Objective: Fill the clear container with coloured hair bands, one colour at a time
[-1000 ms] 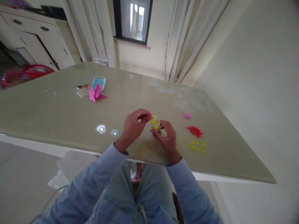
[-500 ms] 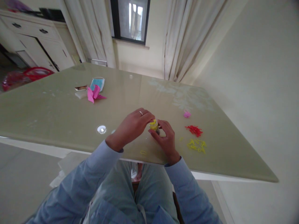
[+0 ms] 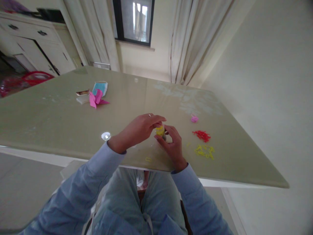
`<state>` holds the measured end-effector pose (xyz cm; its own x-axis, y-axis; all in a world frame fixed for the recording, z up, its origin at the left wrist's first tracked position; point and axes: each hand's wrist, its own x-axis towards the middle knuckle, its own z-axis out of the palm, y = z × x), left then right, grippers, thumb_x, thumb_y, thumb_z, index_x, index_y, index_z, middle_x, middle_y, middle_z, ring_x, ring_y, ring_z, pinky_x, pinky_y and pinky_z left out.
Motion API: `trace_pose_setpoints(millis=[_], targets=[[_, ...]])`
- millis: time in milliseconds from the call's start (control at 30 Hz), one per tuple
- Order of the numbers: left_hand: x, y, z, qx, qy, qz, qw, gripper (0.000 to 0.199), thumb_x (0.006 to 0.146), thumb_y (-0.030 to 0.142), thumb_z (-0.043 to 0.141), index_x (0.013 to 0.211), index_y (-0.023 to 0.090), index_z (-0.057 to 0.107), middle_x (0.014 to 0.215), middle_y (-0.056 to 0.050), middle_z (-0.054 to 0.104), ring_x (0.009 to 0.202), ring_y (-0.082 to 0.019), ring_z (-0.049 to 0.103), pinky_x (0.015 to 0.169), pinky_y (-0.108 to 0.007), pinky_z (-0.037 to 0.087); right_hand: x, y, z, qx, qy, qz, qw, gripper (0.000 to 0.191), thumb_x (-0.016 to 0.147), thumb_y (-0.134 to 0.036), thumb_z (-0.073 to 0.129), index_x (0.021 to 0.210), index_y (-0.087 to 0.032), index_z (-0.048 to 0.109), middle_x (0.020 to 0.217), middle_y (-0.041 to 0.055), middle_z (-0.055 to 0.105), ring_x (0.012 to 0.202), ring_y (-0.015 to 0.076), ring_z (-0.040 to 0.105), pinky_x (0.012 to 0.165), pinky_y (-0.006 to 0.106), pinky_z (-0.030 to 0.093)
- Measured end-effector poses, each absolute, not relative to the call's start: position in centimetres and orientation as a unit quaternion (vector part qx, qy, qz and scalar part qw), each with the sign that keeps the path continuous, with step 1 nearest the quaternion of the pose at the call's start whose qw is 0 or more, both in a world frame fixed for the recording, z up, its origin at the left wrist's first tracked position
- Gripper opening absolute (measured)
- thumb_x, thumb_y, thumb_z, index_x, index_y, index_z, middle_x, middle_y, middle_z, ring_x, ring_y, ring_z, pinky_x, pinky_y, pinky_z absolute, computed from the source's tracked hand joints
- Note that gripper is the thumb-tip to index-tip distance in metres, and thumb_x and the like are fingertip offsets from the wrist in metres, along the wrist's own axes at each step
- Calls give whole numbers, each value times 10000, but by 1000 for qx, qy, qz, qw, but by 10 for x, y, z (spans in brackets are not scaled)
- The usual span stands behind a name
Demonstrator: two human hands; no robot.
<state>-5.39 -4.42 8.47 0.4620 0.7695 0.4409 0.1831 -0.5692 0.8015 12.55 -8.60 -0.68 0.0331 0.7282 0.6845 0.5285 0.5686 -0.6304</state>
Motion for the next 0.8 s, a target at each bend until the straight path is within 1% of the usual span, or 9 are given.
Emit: trace_pose_setpoints(millis=[100,233,333,400,533,633,700,800], targets=[[-55,-45,87,796,299,410,330,296,819,133,671,1071,250,775,936,-46,793,909,-230,703,885,-319,510,125,-87,-5,-459,-685,113,555,363,843,-366,755,1176,-239,684,1022,77,709,889,209,642,760,369,558],[-55,-45,89,805,293,420,301,299,811,128,686,1069,249,777,910,-46,795,910,-234,694,926,-353,509,124,-89,-4,-456,-683,132,555,348,842,-383,753,1151,-239,685,984,63,701,857,193,632,734,346,550],[-53,-44,88,808,297,421,286,310,824,131,673,1096,245,770,914,-47,794,909,-234,690,925,-361,508,124,-89,-4,-449,-681,138,562,342,839,-382,753,1143,-240,687,981,58,700,849,189,630,727,337,545],[-53,-44,86,804,307,426,280,298,840,138,666,1101,239,770,937,-52,792,910,-229,693,908,-348,507,124,-89,-4,-444,-679,145,567,344,835,-372,757,1145,-238,690,974,53,701,841,184,627,720,332,541],[-54,-46,87,776,323,471,266,210,848,138,669,1003,217,786,976,-66,771,882,-200,684,883,-306,508,124,-89,-4,-443,-674,160,570,338,830,-359,763,1137,-230,700,974,53,702,834,180,624,715,329,537],[-58,-51,87,780,319,488,229,205,871,166,658,1038,204,771,1019,-76,749,847,-179,669,829,-283,523,124,-89,-3,-443,-668,169,573,348,825,-362,767,1142,-232,704,973,51,705,825,177,619,715,329,534],[-61,-54,84,792,317,483,197,207,899,210,645,1069,200,762,1063,-89,741,921,-196,676,871,-306,529,123,-89,-3,-437,-666,175,578,347,827,-358,767,1144,-231,705,971,49,705,822,174,614,714,326,530],[-64,-59,77,813,306,465,172,194,911,263,657,1055,195,768,1072,-107,744,1030,-232,678,952,-352,522,123,-89,-4,-428,-662,183,588,342,828,-353,770,1142,-232,709,971,46,704,825,172,609,719,323,524]])
